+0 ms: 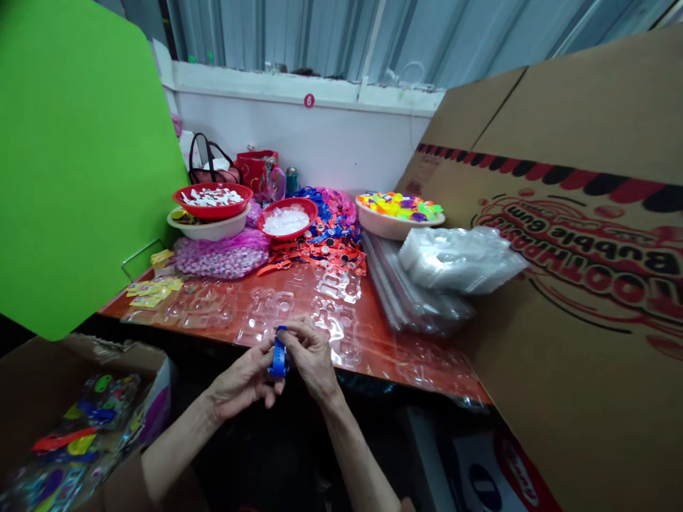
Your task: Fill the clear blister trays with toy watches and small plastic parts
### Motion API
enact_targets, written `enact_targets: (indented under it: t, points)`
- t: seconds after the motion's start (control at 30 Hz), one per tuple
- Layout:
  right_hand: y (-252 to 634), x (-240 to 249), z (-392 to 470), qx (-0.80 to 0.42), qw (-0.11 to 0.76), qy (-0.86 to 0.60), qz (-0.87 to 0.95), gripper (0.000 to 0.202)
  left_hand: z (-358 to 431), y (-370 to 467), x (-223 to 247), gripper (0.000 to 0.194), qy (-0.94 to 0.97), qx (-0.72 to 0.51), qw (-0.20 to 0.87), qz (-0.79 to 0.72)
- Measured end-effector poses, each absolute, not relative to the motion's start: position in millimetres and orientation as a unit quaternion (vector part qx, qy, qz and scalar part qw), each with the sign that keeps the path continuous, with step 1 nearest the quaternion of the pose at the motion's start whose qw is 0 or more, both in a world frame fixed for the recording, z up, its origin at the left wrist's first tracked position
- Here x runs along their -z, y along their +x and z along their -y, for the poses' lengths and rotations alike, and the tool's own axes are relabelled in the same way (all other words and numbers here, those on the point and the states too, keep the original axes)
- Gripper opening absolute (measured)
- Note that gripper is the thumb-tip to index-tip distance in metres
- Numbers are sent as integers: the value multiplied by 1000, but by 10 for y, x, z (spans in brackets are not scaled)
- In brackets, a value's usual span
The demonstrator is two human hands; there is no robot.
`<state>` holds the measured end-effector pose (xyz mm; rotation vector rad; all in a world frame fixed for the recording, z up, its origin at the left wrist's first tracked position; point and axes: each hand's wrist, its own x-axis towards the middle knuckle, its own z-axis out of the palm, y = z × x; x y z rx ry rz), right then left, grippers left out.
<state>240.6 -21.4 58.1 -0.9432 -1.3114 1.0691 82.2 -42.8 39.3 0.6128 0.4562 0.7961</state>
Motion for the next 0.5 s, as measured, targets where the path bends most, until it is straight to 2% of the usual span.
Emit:
enact_targets:
  t: [0.13,0.23,0.3,0.37,0.5]
  points:
    - [2487,-695,181,-393,607,-376,579,9,285,850,-395,35,197,-461,832,-239]
    - [2507,-799,283,-289,557,-307,716,20,59,765,-479,25,134,-519,790,-298]
    - [2480,-858,331,-214,475,-227,823,27,-143,687,-579,27,177,-533,770,-303]
    - [2474,-908,236,-191,429,-184,863,29,-394,615,-672,34,251,-533,755,-286]
    - [2694,-936,-616,-218,416,-273,840,25,-1059,502,-697,45,385,-564,661,-312]
